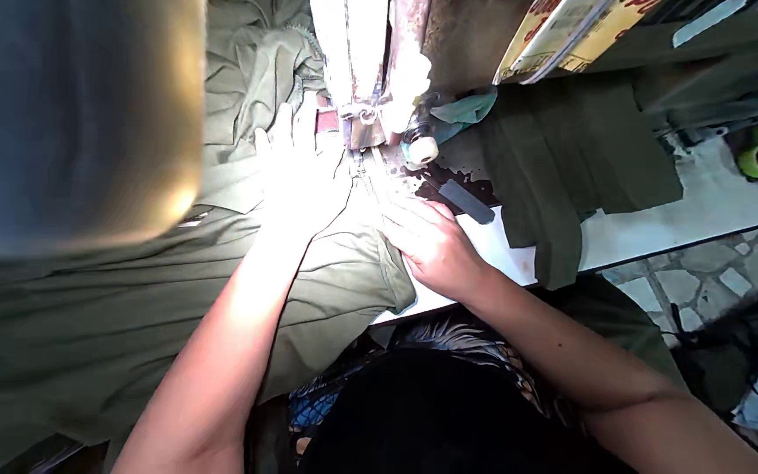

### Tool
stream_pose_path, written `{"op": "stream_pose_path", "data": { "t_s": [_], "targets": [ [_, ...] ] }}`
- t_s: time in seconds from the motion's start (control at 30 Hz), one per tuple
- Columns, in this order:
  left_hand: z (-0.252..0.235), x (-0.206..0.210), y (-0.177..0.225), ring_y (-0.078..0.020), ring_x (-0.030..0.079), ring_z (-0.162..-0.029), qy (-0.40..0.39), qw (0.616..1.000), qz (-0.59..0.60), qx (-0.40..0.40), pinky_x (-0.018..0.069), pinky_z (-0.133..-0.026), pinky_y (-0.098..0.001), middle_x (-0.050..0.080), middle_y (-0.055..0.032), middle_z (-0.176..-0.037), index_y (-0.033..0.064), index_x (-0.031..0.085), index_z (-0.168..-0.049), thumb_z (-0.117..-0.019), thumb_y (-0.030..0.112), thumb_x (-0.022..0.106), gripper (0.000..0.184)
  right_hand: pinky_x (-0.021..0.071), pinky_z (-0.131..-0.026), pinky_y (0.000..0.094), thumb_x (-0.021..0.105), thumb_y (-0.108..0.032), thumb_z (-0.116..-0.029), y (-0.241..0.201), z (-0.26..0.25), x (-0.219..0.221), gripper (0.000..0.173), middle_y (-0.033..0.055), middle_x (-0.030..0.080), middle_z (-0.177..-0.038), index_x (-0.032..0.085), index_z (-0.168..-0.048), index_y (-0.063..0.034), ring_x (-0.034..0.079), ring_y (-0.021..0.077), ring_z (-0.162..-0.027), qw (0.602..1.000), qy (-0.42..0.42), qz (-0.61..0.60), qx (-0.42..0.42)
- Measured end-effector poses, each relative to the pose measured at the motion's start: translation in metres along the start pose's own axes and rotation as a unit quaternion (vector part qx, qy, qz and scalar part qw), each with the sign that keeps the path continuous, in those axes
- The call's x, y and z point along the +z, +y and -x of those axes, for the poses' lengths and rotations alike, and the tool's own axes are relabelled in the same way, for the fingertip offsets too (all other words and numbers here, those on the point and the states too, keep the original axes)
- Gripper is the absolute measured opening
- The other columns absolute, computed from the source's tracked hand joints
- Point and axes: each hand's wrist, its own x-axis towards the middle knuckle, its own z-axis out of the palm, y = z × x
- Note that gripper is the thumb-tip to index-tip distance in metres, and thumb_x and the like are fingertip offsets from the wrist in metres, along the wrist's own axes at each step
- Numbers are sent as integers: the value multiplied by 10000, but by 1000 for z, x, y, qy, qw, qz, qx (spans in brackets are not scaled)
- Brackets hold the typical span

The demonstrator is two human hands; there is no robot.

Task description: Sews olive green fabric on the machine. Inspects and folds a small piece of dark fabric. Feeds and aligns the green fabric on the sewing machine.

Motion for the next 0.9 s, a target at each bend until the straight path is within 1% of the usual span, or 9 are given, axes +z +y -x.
{"op": "stream_pose_path", "data": {
  "t_s": [0.07,0.13,0.23,0.4,0.6,0.67,0.73,0.8,0.9],
  "targets": [
    [14,-18,21,-509,438,-1396,14,999,51,-5,279,-1111,-721,546,-273,-1443,81,703,-1271,-1000,270,448,417,511,-998,511,550,-38,-944,1,0,0,240,137,741,-1207,780,-1011,-52,666,353,-1200,1000,3,9,-10],
    [36,-27,29,-457,592,-1223,-5,997,70,27,437,-1002,-629,647,-255,-1266,47,748,-1124,-977,234,476,361,501,-1011,515,546,-34,-941,0,-1,-1,250,132,743,-1204,783,-1016,-58,659,350,-1213,1000,-4,9,-19],
    [47,-34,20,-433,649,-1102,-25,995,89,34,471,-929,-615,697,-229,-1114,24,754,-999,-991,219,474,342,474,-1058,497,512,-45,-971,-1,-6,-4,284,129,724,-1262,778,-1071,-61,633,326,-1266,998,-38,16,-42],
    [22,-42,12,-426,640,-1140,-69,997,44,-9,480,-879,-621,694,-213,-1140,27,721,-1091,-1033,286,427,396,465,-1087,494,503,-28,-977,1,-10,-12,245,143,708,-1294,747,-968,-29,628,322,-1282,995,-71,19,-69],
    [11,-45,11,-458,525,-1323,-128,992,-19,-3,431,-937,-676,596,-207,-1397,75,677,-1276,-986,287,452,423,483,-1071,488,510,-44,-981,-3,-10,-9,250,145,722,-1252,760,-988,-30,646,323,-1247,995,-65,13,-73],
    [11,-55,25,-501,479,-1350,-123,992,-13,-6,370,-1016,-708,572,-263,-1402,2,714,-1165,-939,199,546,344,494,-1052,491,524,-62,-972,-3,-9,-10,229,156,720,-1250,743,-917,-21,649,331,-1240,995,-63,13,-76],
    [18,-62,47,-472,588,-1225,-70,997,36,17,429,-989,-657,641,-270,-1275,-41,730,-1042,-897,117,556,277,505,-1036,493,531,-61,-959,-3,-9,-9,226,168,728,-1225,747,-905,-24,660,342,-1221,995,-56,11,-81],
    [34,-60,67,-365,658,-1155,-52,990,123,36,500,-949,-563,692,-193,-1227,2,714,-1191,-909,110,472,386,528,-992,484,539,-44,-951,-4,-8,-8,201,173,751,-1091,730,-888,-32,695,343,-1132,995,-46,17,-83],
    [58,-41,76,-288,552,-1354,-97,980,170,38,422,-1105,-509,612,-122,-1434,56,582,-1440,-929,152,447,537,530,-878,451,552,-27,-939,-3,-6,-5,168,121,665,-837,689,-843,-45,675,300,-921,996,-34,8,-77]
  ]
}}
